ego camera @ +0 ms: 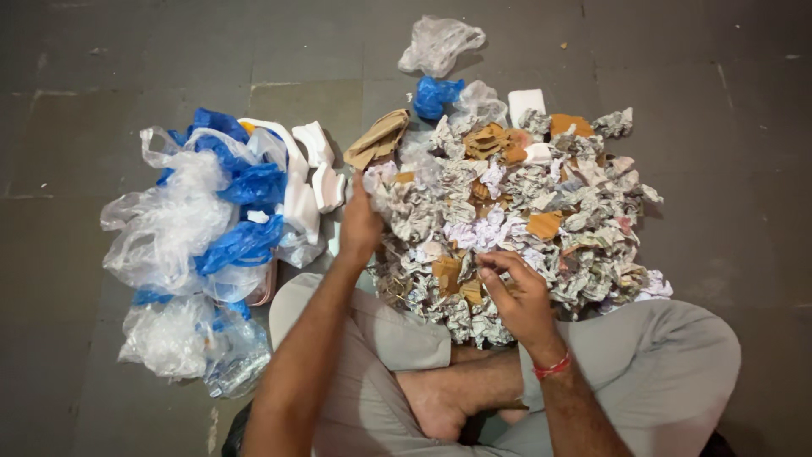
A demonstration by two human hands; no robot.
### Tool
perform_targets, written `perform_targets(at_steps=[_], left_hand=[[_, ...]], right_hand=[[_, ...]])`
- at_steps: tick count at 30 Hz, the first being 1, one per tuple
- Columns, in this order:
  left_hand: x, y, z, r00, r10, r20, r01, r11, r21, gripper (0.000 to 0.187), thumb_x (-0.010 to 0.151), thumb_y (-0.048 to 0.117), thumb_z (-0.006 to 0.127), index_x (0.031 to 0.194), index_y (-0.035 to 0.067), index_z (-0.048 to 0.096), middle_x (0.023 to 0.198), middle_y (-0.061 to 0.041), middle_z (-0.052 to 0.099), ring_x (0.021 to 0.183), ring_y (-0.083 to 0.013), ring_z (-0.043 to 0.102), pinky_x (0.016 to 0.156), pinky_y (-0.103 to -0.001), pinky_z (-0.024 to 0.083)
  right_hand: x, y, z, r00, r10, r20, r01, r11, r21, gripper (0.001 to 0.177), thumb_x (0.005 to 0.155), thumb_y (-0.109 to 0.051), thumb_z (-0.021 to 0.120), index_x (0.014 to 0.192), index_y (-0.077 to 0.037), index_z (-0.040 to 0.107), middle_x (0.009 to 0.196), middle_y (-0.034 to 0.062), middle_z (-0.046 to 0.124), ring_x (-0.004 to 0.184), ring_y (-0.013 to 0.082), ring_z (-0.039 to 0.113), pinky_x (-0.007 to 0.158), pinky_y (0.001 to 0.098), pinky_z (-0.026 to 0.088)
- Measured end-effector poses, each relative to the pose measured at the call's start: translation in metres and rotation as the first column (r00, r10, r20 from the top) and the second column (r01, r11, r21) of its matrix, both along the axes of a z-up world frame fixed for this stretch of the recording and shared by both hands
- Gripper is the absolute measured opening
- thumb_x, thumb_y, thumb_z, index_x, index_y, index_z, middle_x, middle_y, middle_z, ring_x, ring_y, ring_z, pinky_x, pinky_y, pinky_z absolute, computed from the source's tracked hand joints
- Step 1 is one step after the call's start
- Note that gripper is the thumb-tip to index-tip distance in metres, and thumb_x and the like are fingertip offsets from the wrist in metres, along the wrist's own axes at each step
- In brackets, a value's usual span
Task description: The person sits on the floor and sorts a mixed pile of waste into separate categories. They pick up plastic bags and crumpled paper, separating them into distinct piles on the floor.
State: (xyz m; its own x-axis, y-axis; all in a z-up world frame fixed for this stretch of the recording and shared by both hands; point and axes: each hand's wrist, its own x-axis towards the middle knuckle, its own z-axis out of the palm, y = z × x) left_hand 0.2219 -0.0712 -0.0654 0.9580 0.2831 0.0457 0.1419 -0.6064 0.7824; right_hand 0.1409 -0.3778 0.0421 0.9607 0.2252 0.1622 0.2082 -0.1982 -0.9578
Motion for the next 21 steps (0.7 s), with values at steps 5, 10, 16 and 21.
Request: perform_targets(at_steps=[5, 10, 16, 21], left_hand=[[-0.040, -0.027, 0.087, 0.894, -0.059, 0.444, -0.073, 0.958, 0.276, 0.076, 0.073, -0.016, 0.054, 0.147, -0.001, 0.049, 0.116, -0.020, 0.067, 0.103, -0.0389, 0.068, 0.089, -0.045, 0.054], [-0.064, -0.070, 0.110, 0.954, 0.041, 0.297, 0.152, 0.787, -0.598, 0.045, 0.085, -0.014, 0.060, 0.126, 0.002, 0.068, 0.113, -0.012, 0.070, 0.087, -0.0164, 0.068, 0.068, -0.027, 0.056], [-0.097, -0.139, 0.095, 0.958, -0.160, 0.236, 0.282, 0.419, -0.863, 0.033, 0.088, -0.013, 0.066, 0.120, -0.004, 0.067, 0.108, -0.010, 0.072, 0.094, -0.0152, 0.068, 0.082, -0.027, 0.058], [-0.120, -0.164, 0.093, 0.961, -0.186, 0.205, 0.215, 0.036, -0.976, 0.052, 0.091, -0.002, 0.066, 0.140, 0.001, 0.051, 0.129, -0.008, 0.061, 0.111, -0.0188, 0.062, 0.092, -0.032, 0.054]], right_hand=[[0.000, 0.001, 0.003, 1.000, -0.015, 0.006, 0.016, 1.000, -0.009, 0.022, 0.097, -0.004, 0.066, 0.119, -0.001, 0.070, 0.114, 0.0077, 0.072, 0.097, 0.0110, 0.069, 0.068, 0.0201, 0.056], [-0.003, 0.008, 0.011, 0.998, 0.027, -0.055, -0.015, 0.977, 0.212, 0.044, 0.097, -0.013, 0.071, 0.138, -0.007, 0.057, 0.129, 0.0090, 0.065, 0.107, 0.0149, 0.064, 0.086, 0.0253, 0.058], [-0.012, 0.003, 0.009, 0.992, 0.101, 0.069, -0.118, 0.938, 0.326, 0.071, 0.085, -0.022, 0.083, 0.145, -0.012, 0.046, 0.132, 0.0104, 0.058, 0.116, 0.0191, 0.062, 0.096, 0.0300, 0.055], [-0.009, -0.006, -0.015, 0.945, -0.275, 0.174, 0.252, 0.957, 0.146, 0.029, 0.085, -0.003, 0.085, 0.111, -0.004, 0.073, 0.110, 0.0083, 0.065, 0.093, 0.0178, 0.063, 0.078, 0.0280, 0.053]])
